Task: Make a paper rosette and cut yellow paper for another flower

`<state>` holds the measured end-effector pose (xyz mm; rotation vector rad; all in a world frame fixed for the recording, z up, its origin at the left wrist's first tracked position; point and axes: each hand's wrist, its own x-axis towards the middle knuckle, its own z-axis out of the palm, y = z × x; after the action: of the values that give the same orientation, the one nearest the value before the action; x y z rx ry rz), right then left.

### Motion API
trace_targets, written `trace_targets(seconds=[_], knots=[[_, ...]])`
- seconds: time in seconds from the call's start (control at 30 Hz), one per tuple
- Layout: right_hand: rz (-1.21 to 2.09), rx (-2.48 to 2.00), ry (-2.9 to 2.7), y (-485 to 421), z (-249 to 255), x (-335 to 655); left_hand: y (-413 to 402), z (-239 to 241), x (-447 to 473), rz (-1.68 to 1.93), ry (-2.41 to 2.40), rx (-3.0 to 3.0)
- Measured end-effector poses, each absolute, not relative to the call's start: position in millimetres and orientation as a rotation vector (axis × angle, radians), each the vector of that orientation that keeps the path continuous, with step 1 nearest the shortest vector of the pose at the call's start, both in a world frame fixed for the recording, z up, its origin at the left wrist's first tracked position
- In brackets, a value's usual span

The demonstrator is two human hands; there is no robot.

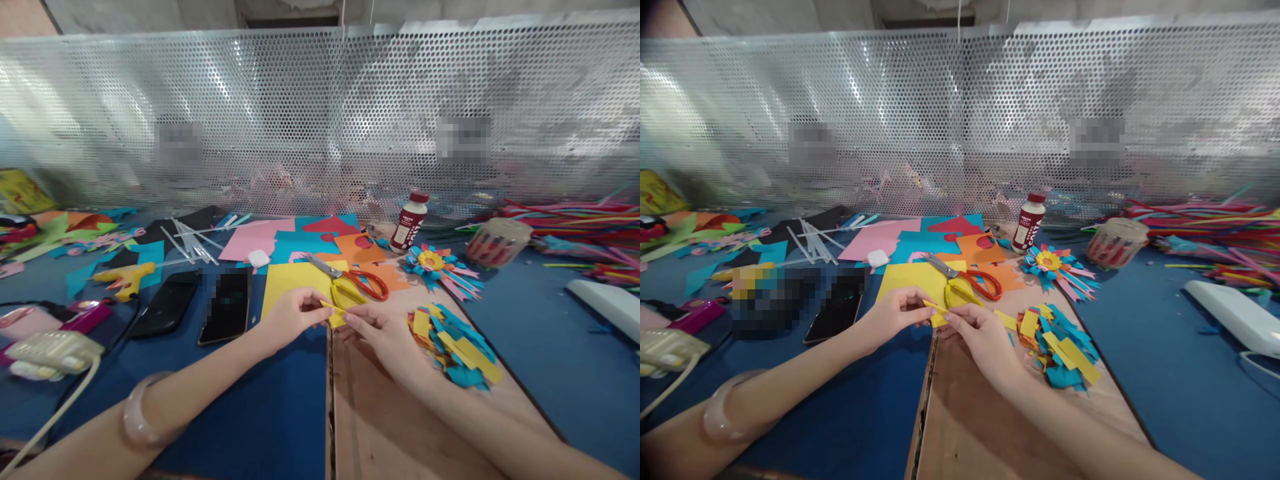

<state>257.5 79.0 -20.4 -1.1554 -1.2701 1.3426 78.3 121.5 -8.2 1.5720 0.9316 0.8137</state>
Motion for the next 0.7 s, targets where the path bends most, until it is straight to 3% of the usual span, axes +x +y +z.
trace_targets(seconds=[0.7], knots=[[1.310, -1.147, -1.293, 77.6, -19.2, 258.6, 120.8, -6.6, 77.1, 0.814, 0.883, 1.576]])
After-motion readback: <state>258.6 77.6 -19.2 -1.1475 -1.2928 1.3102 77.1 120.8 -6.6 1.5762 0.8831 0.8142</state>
